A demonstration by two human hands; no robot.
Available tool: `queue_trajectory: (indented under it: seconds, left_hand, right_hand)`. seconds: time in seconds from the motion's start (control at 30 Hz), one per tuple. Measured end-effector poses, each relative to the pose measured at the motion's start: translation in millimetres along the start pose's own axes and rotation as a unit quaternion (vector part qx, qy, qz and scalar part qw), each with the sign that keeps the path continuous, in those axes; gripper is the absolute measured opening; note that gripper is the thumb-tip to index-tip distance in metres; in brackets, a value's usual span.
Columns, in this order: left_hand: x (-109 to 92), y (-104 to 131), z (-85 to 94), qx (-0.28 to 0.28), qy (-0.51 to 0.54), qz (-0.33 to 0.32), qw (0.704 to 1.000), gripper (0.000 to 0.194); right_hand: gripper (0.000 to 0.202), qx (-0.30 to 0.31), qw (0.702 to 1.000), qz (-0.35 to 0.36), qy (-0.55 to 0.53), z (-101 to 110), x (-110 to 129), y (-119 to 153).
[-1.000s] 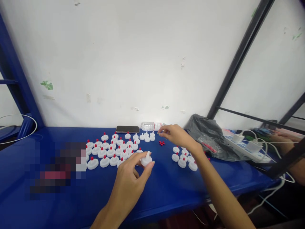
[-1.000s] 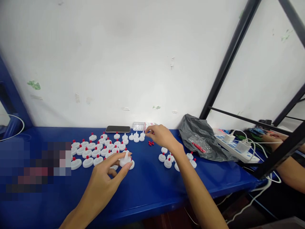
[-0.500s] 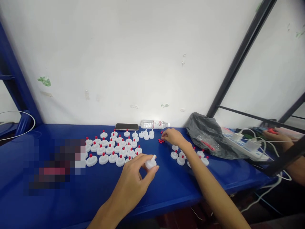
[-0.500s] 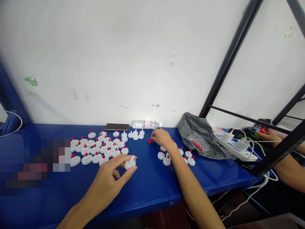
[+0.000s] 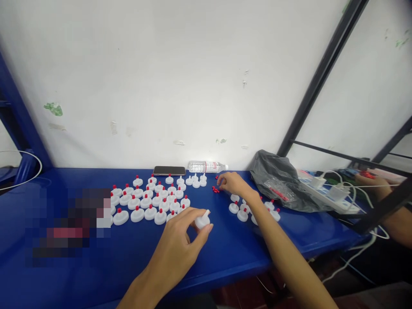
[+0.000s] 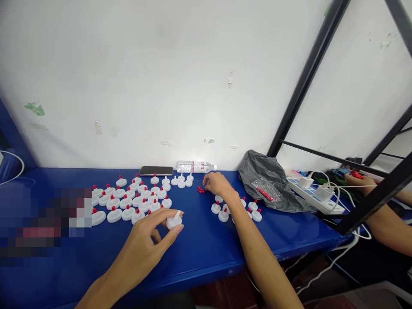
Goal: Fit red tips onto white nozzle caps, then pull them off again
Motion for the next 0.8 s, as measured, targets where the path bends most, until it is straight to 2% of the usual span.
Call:
queue_trajectory:
  seconds: [0.2, 0.33, 0.47, 0.57, 0.63, 0.7, 0.77, 0.8]
  left_hand:
    - [0, 0, -0.5, -0.006, -0.003, -0.013, 1.000, 0.027]
    - [1, 1, -3.2, -0.001, -0.016, -0.018, 1.000, 0.026]
    - [2, 2, -4.7, 0.007, -0.024, -0.017, 1.000, 0.026]
    - [2, 1, -6.0, 0.015, -0.031, -0.010, 0.999, 0.027]
    - [2, 1, -7.5, 0.020, -0.037, -0.001, 0.999, 0.028]
    - [3, 2, -8.7, 0.023, -0.045, 0.011, 0.999, 0.029]
    - [4, 2, -9.1, 0.021, -0.052, 0.021, 0.998, 0.034]
    - [5, 2, -9.0, 0.018, -0.055, 0.025, 0.998, 0.035]
  right_hand:
    - [0.022, 0.019, 0.999, 0.022, -0.029, -4, -5, 0]
    - [0.023, 0.011, 0.998, 0.038, -0.038, -5, -3, 1]
    - [0.032, -0.025, 0.997, 0.051, -0.056, 6, 2, 4]
    - [0.034, -0.052, 0.992, 0.071, -0.091, 21, 16, 14]
    - [0.035, -0.075, 0.985, 0.090, -0.127, 31, 33, 32]
    - [0.041, -0.108, 0.970, 0.117, -0.185, 39, 54, 63]
    - [0.035, -0.154, 0.913, 0.158, -0.342, 44, 70, 104]
    - [0.028, -0.164, 0.894, 0.158, -0.386, 40, 76, 123]
Point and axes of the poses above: each hand's wrist, its own y-axis away from the middle knuckle, its own z-axis out of the back of the hand, x = y × z, the point moved 9 cm from there along -y, towards the middle knuckle, and after that the axes turned 7 degrees about x, right-handed, at the moved point
